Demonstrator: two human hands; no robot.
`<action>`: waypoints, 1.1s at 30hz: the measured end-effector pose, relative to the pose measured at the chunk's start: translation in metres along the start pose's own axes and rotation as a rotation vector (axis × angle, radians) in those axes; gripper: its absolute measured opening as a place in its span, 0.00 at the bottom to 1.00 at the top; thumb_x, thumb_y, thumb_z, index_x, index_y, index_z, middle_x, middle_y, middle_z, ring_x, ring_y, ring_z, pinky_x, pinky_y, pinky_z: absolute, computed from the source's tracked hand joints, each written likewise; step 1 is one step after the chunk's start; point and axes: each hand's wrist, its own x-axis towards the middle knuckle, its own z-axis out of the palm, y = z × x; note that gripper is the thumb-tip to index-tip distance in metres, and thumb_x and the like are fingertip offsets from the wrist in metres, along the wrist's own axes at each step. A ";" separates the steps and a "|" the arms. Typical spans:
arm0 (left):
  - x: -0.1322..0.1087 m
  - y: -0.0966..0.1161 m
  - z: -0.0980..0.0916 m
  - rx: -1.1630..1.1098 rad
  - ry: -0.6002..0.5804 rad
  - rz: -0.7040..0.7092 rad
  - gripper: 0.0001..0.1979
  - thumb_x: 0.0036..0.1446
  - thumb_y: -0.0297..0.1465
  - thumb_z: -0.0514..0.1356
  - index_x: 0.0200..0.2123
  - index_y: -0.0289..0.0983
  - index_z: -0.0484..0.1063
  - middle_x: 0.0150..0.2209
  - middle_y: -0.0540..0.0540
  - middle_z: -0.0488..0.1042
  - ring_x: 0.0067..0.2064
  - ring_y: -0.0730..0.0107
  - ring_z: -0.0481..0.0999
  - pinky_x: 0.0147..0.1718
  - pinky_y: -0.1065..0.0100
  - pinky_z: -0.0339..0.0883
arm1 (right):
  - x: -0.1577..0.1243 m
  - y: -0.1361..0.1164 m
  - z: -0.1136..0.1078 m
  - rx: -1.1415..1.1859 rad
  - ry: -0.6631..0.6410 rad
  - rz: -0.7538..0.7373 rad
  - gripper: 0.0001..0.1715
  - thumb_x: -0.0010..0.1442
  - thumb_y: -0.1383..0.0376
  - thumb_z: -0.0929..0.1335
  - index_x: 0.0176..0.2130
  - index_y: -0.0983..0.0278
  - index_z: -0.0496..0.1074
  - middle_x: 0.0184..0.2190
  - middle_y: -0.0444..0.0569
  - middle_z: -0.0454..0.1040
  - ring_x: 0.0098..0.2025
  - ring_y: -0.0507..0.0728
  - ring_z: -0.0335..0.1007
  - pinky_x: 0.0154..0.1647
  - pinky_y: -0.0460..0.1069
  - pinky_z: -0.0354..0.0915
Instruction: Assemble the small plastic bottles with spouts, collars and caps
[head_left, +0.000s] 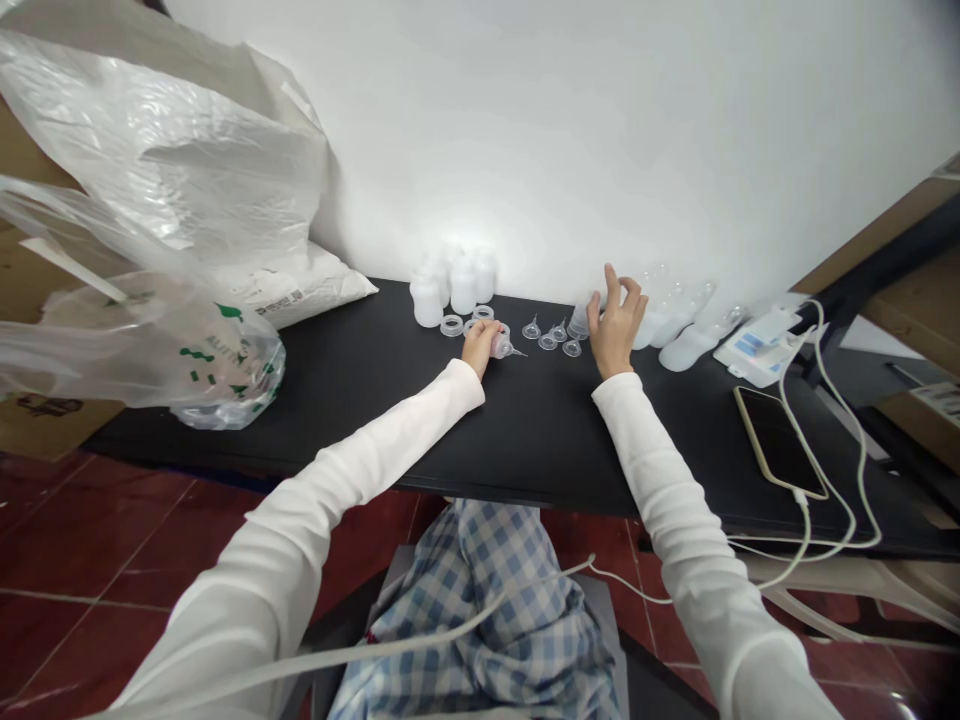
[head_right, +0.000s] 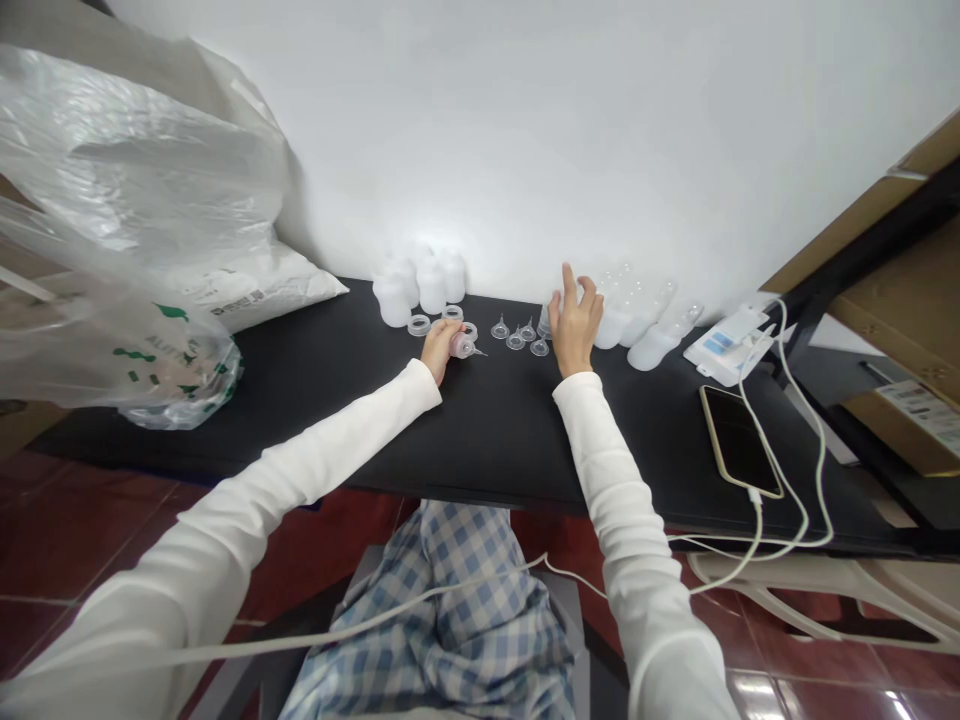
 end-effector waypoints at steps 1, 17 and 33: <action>0.000 0.000 0.000 0.006 -0.003 0.003 0.12 0.56 0.30 0.65 0.23 0.36 0.68 0.24 0.53 0.69 0.27 0.78 0.66 0.31 0.73 0.63 | 0.000 0.000 0.001 -0.003 -0.014 -0.004 0.31 0.74 0.56 0.52 0.69 0.63 0.59 0.56 0.63 0.66 0.60 0.67 0.63 0.60 0.68 0.62; -0.001 0.000 -0.002 -0.055 -0.039 0.019 0.07 0.52 0.29 0.64 0.25 0.36 0.69 0.27 0.51 0.71 0.29 0.77 0.69 0.32 0.73 0.63 | -0.013 0.001 0.006 -0.004 0.037 0.038 0.25 0.71 0.56 0.56 0.58 0.65 0.66 0.62 0.65 0.64 0.60 0.69 0.63 0.58 0.67 0.60; -0.002 -0.009 -0.008 0.175 -0.340 0.343 0.10 0.55 0.37 0.66 0.39 0.40 0.73 0.39 0.47 0.76 0.40 0.69 0.74 0.45 0.65 0.70 | -0.042 -0.051 0.010 0.428 -0.349 -0.457 0.13 0.64 0.63 0.65 0.49 0.63 0.66 0.39 0.54 0.75 0.41 0.62 0.72 0.45 0.56 0.69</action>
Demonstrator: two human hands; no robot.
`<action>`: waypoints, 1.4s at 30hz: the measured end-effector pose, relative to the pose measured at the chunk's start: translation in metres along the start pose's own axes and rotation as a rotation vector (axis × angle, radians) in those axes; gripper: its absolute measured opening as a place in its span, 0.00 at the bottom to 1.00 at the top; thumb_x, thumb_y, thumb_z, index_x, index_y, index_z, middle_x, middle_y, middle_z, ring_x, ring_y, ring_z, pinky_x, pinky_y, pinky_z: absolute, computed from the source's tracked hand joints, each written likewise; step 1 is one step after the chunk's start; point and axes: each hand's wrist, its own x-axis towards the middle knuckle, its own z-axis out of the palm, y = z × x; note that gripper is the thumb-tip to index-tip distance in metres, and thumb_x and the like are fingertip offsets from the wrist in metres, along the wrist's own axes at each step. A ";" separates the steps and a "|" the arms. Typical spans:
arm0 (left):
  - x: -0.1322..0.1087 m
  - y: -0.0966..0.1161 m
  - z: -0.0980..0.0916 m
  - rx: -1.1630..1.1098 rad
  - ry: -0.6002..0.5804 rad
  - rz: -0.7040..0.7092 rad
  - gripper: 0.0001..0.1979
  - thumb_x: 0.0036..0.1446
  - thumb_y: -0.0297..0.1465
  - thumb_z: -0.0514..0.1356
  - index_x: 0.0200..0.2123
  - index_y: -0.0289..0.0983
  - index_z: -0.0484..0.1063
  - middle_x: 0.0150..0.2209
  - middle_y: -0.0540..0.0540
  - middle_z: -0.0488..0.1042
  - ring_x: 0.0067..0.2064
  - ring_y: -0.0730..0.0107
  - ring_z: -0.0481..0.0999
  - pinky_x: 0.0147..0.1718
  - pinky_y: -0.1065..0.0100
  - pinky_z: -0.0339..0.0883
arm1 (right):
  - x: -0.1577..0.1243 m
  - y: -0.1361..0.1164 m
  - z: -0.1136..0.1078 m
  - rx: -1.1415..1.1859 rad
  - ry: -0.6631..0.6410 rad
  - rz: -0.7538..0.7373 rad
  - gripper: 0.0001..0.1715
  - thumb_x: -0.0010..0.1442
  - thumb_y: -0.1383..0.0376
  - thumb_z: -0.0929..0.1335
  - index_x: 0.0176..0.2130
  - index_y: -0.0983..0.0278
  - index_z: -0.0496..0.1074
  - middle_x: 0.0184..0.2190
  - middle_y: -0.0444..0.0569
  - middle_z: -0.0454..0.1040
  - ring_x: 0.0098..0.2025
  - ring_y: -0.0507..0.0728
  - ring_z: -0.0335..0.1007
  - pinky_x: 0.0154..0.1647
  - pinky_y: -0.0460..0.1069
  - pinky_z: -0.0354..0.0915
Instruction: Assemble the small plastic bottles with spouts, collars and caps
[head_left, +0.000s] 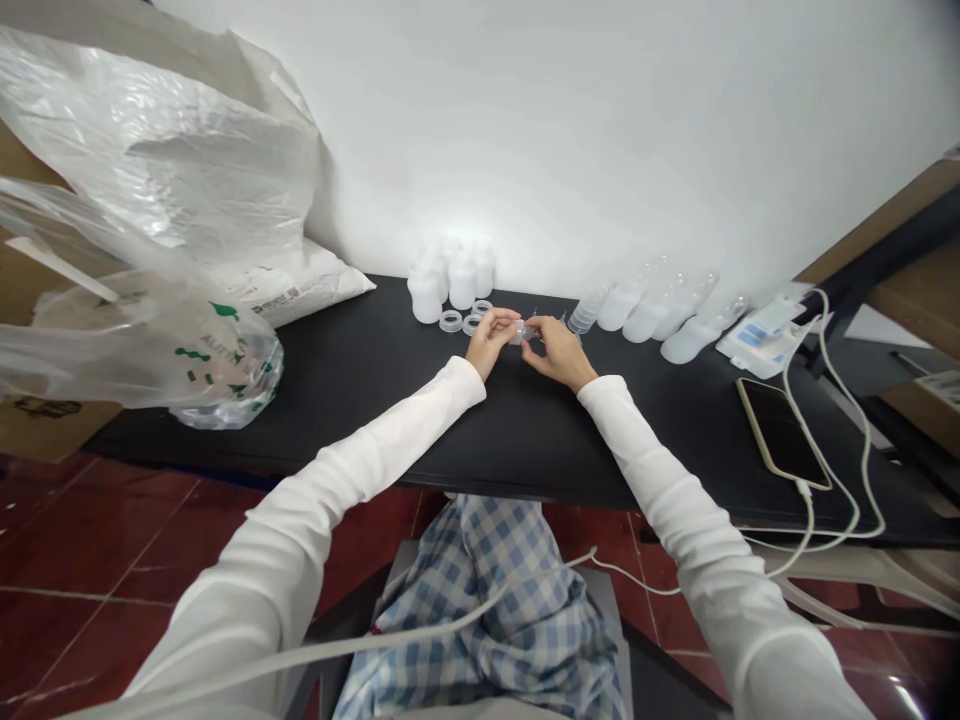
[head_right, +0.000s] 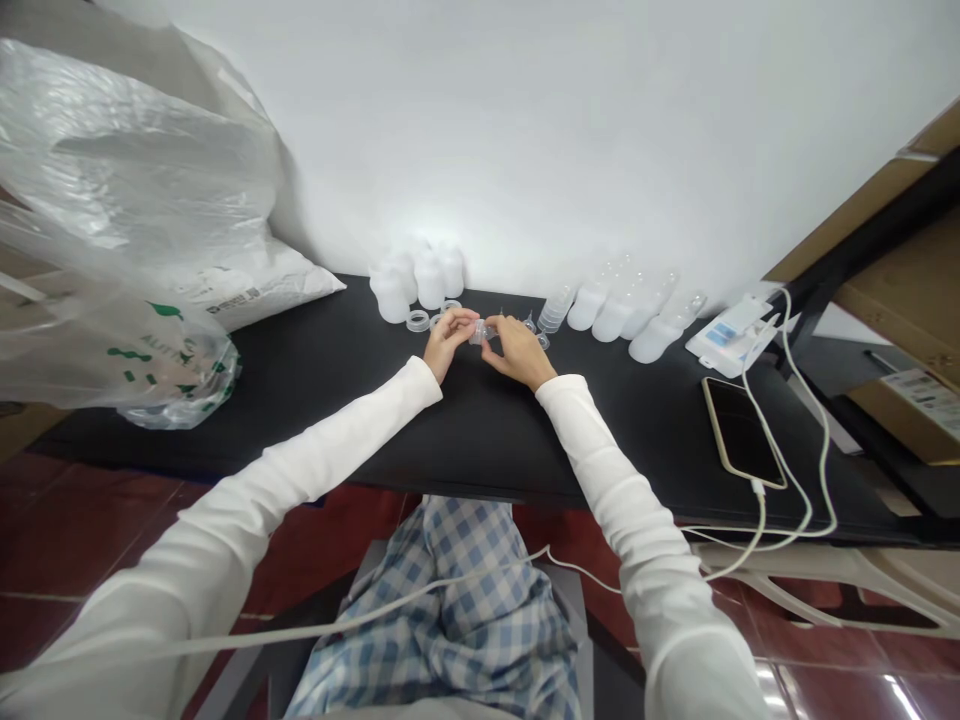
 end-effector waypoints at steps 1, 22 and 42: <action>-0.001 0.001 0.000 0.058 -0.010 0.023 0.11 0.56 0.39 0.66 0.41 0.41 0.74 0.42 0.46 0.77 0.42 0.68 0.73 0.46 0.65 0.70 | -0.001 0.001 0.001 0.034 0.012 0.025 0.13 0.63 0.63 0.65 0.48 0.62 0.65 0.39 0.54 0.74 0.42 0.61 0.73 0.45 0.56 0.69; -0.007 0.014 0.013 0.045 0.016 -0.137 0.19 0.56 0.48 0.67 0.34 0.38 0.71 0.26 0.53 0.71 0.28 0.75 0.70 0.31 0.71 0.63 | -0.001 -0.015 0.009 0.210 0.060 0.180 0.04 0.64 0.62 0.63 0.39 0.59 0.61 0.33 0.46 0.68 0.33 0.55 0.66 0.36 0.51 0.69; 0.002 0.010 -0.001 0.127 0.033 -0.175 0.19 0.48 0.31 0.73 0.33 0.39 0.64 0.30 0.55 0.68 0.27 0.79 0.64 0.31 0.70 0.59 | -0.005 0.015 -0.027 -0.169 -0.229 0.073 0.10 0.63 0.64 0.64 0.43 0.64 0.70 0.33 0.51 0.75 0.37 0.60 0.69 0.43 0.54 0.63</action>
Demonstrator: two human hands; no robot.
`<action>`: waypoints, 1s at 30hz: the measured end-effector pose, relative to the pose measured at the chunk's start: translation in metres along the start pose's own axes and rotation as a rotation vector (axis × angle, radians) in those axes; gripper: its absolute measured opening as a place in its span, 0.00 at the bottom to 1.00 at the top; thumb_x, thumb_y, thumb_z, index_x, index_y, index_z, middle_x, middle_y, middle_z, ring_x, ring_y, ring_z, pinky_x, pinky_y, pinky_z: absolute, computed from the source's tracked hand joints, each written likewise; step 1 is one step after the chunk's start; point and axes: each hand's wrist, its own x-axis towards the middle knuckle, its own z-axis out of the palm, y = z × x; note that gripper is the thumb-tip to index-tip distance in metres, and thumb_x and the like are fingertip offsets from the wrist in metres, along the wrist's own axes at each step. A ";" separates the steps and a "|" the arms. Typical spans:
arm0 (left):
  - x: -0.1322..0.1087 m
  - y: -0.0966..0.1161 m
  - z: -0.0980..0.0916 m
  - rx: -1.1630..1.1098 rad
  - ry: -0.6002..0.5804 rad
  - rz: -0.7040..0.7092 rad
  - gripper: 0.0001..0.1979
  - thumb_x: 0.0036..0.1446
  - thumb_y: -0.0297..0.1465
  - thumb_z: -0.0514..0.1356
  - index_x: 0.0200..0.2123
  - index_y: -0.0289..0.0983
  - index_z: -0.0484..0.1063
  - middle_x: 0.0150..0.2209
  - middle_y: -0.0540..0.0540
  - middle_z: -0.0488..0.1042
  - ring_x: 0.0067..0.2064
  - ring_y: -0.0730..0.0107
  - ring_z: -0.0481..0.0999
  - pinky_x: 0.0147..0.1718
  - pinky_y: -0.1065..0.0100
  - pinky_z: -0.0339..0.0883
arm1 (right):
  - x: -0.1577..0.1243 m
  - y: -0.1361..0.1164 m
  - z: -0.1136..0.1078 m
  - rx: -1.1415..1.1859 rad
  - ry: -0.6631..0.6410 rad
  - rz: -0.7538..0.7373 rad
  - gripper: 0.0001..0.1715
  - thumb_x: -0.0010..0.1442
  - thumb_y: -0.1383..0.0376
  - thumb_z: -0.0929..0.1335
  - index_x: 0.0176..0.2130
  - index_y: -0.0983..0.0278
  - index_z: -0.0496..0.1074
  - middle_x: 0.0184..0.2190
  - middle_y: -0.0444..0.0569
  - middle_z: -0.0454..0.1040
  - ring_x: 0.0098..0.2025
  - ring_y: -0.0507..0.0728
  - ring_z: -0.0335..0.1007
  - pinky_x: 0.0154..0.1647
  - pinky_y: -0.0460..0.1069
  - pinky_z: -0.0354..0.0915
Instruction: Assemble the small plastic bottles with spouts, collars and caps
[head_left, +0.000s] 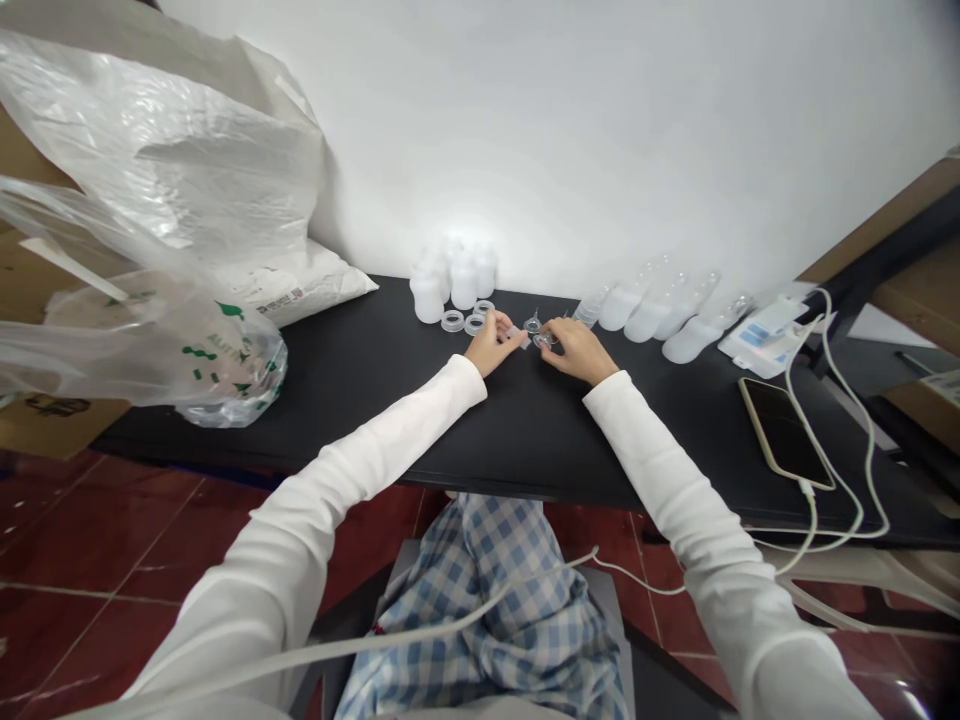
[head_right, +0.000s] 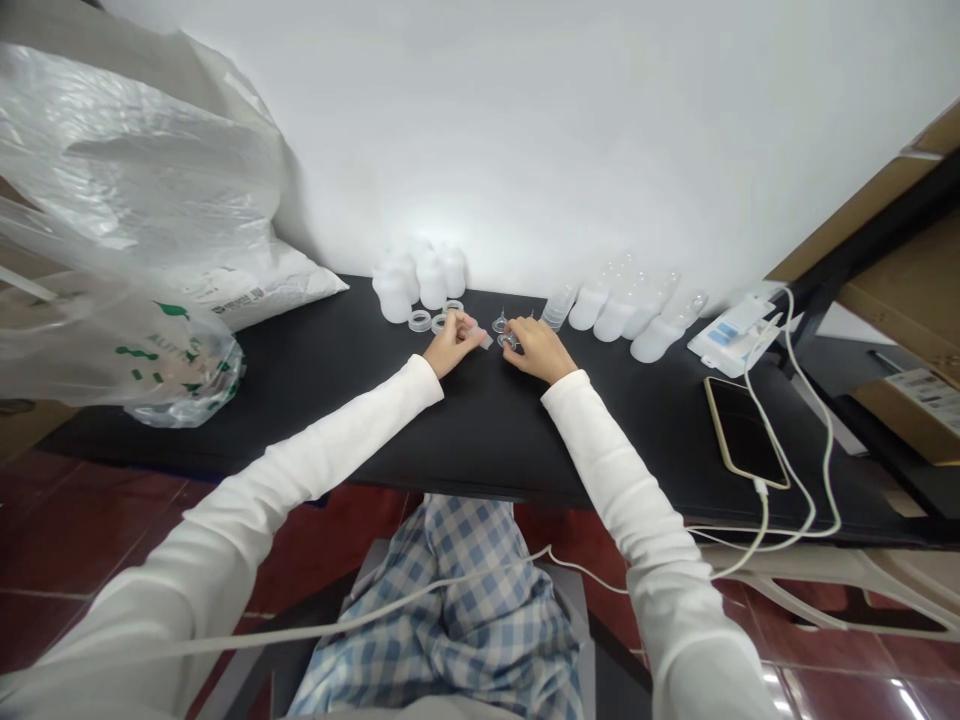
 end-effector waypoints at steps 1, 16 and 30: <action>-0.002 0.000 0.001 0.045 -0.036 0.035 0.20 0.46 0.29 0.74 0.34 0.39 0.64 0.33 0.54 0.68 0.28 0.79 0.65 0.33 0.70 0.61 | 0.000 0.001 0.000 -0.022 -0.025 -0.005 0.10 0.62 0.64 0.64 0.43 0.64 0.70 0.33 0.52 0.75 0.37 0.60 0.69 0.43 0.54 0.62; 0.001 -0.011 -0.009 0.876 -0.170 0.393 0.08 0.58 0.32 0.59 0.41 0.37 0.71 0.45 0.38 0.73 0.49 0.53 0.67 0.57 0.52 0.59 | -0.003 -0.002 -0.005 -0.172 -0.030 0.015 0.16 0.65 0.60 0.64 0.49 0.63 0.73 0.47 0.59 0.71 0.47 0.66 0.66 0.49 0.60 0.60; -0.002 -0.008 -0.012 0.971 -0.128 0.401 0.14 0.64 0.31 0.54 0.48 0.37 0.75 0.58 0.34 0.70 0.61 0.46 0.65 0.59 0.50 0.57 | -0.013 0.042 -0.039 -0.297 0.639 0.650 0.29 0.67 0.65 0.56 0.65 0.68 0.61 0.66 0.71 0.53 0.70 0.75 0.49 0.62 0.76 0.51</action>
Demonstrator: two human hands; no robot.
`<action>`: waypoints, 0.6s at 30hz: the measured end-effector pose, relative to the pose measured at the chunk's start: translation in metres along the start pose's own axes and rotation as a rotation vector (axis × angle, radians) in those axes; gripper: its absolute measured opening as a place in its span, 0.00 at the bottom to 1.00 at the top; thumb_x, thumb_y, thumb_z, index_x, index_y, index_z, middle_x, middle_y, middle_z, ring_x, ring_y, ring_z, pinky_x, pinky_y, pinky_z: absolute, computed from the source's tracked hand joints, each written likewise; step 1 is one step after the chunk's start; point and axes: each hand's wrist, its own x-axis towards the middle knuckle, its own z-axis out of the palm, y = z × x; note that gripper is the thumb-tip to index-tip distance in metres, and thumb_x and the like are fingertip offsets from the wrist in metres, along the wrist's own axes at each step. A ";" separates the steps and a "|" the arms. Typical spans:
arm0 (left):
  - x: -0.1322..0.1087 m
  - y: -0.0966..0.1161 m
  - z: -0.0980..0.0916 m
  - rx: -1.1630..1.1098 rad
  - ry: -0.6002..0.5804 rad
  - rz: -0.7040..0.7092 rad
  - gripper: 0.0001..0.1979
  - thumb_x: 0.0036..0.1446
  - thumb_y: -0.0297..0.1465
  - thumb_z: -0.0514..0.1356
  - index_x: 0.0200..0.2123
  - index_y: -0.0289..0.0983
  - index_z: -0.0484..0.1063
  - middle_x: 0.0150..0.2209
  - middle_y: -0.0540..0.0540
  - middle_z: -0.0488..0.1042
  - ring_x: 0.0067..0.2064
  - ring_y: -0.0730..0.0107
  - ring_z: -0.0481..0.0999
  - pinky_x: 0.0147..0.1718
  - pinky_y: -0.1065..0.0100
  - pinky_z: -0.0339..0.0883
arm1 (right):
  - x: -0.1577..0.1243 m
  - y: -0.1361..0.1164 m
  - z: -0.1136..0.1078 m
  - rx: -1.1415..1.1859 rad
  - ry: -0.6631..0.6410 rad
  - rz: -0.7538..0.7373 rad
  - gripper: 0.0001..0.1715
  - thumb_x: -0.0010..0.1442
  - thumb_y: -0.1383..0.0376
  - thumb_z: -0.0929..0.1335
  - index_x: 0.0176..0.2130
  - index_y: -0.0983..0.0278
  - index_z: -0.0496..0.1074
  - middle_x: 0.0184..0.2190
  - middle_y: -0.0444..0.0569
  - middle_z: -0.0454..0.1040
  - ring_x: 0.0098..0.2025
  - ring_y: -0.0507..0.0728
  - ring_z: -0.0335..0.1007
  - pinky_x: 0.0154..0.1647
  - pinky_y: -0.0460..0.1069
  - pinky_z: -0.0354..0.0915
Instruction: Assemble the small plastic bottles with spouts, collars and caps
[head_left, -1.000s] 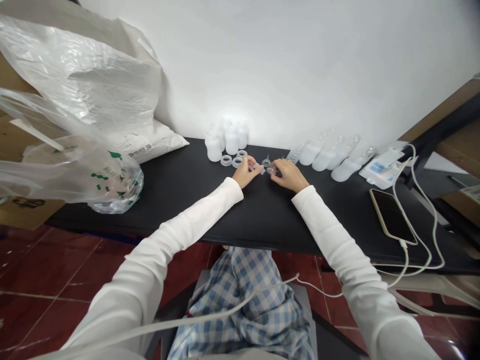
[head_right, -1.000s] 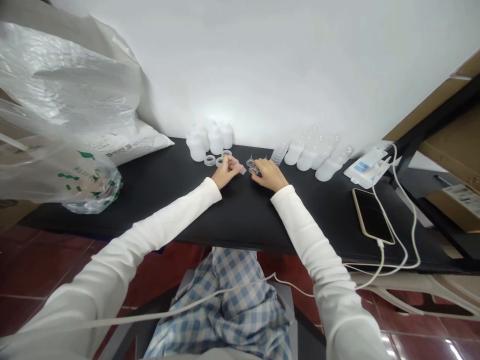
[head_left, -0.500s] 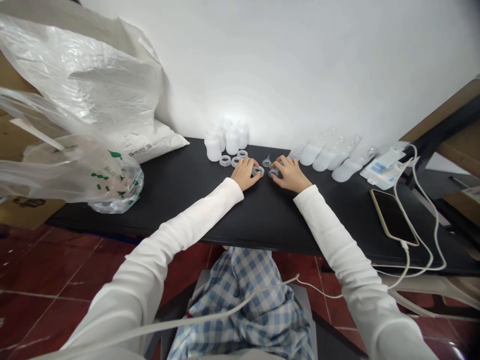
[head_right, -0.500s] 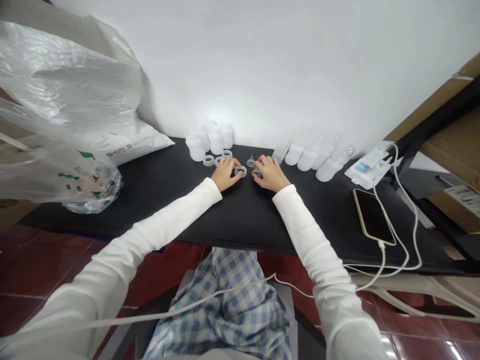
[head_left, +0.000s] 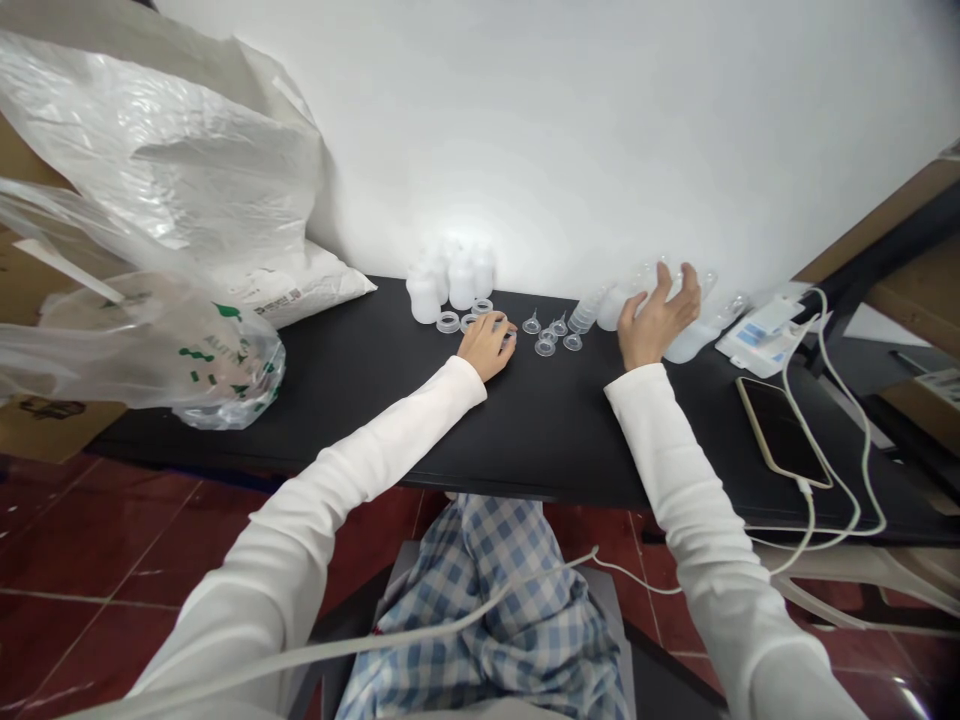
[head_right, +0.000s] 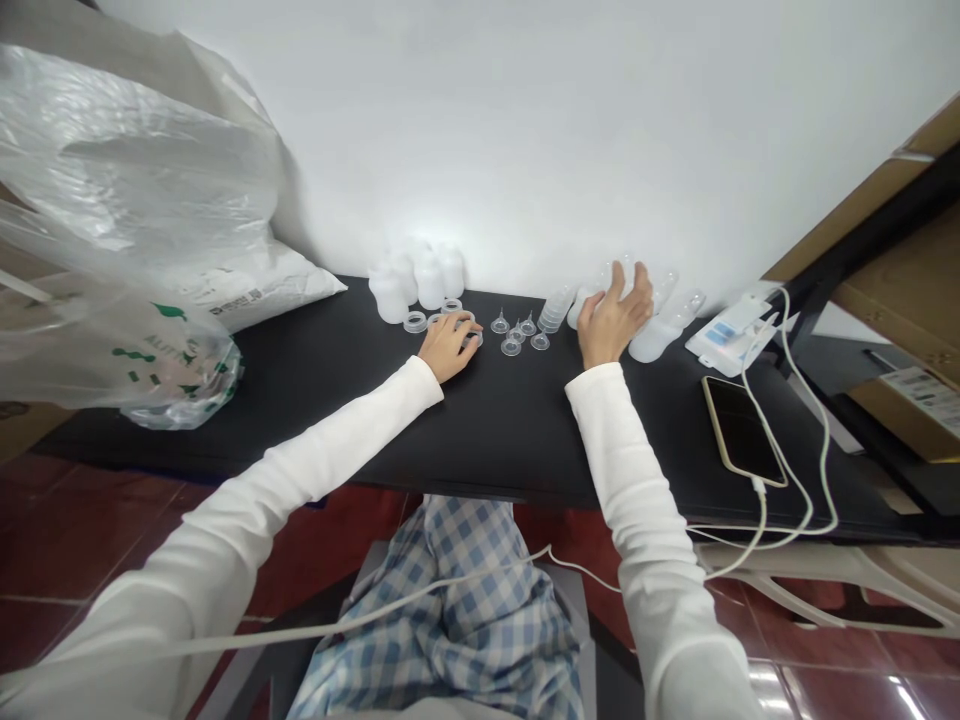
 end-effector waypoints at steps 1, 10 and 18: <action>0.001 -0.001 0.000 -0.009 0.003 0.005 0.13 0.63 0.33 0.55 0.48 0.36 0.74 0.58 0.33 0.70 0.61 0.46 0.66 0.59 0.50 0.58 | 0.003 0.005 -0.002 -0.025 0.026 0.032 0.30 0.67 0.65 0.56 0.66 0.70 0.59 0.66 0.73 0.52 0.71 0.76 0.47 0.63 0.76 0.49; 0.005 -0.001 -0.008 0.168 -0.118 -0.015 0.15 0.61 0.24 0.52 0.50 0.32 0.70 0.49 0.35 0.77 0.53 0.52 0.75 0.56 0.55 0.63 | 0.009 0.042 -0.014 -0.189 0.098 0.253 0.35 0.66 0.67 0.55 0.70 0.71 0.51 0.72 0.73 0.43 0.75 0.72 0.36 0.64 0.74 0.47; 0.006 -0.004 -0.008 0.187 -0.105 -0.005 0.22 0.59 0.19 0.49 0.54 0.33 0.70 0.56 0.36 0.76 0.61 0.53 0.72 0.61 0.55 0.60 | 0.010 0.069 0.003 -0.130 0.188 0.244 0.25 0.67 0.63 0.57 0.59 0.68 0.64 0.65 0.76 0.53 0.70 0.72 0.49 0.61 0.75 0.52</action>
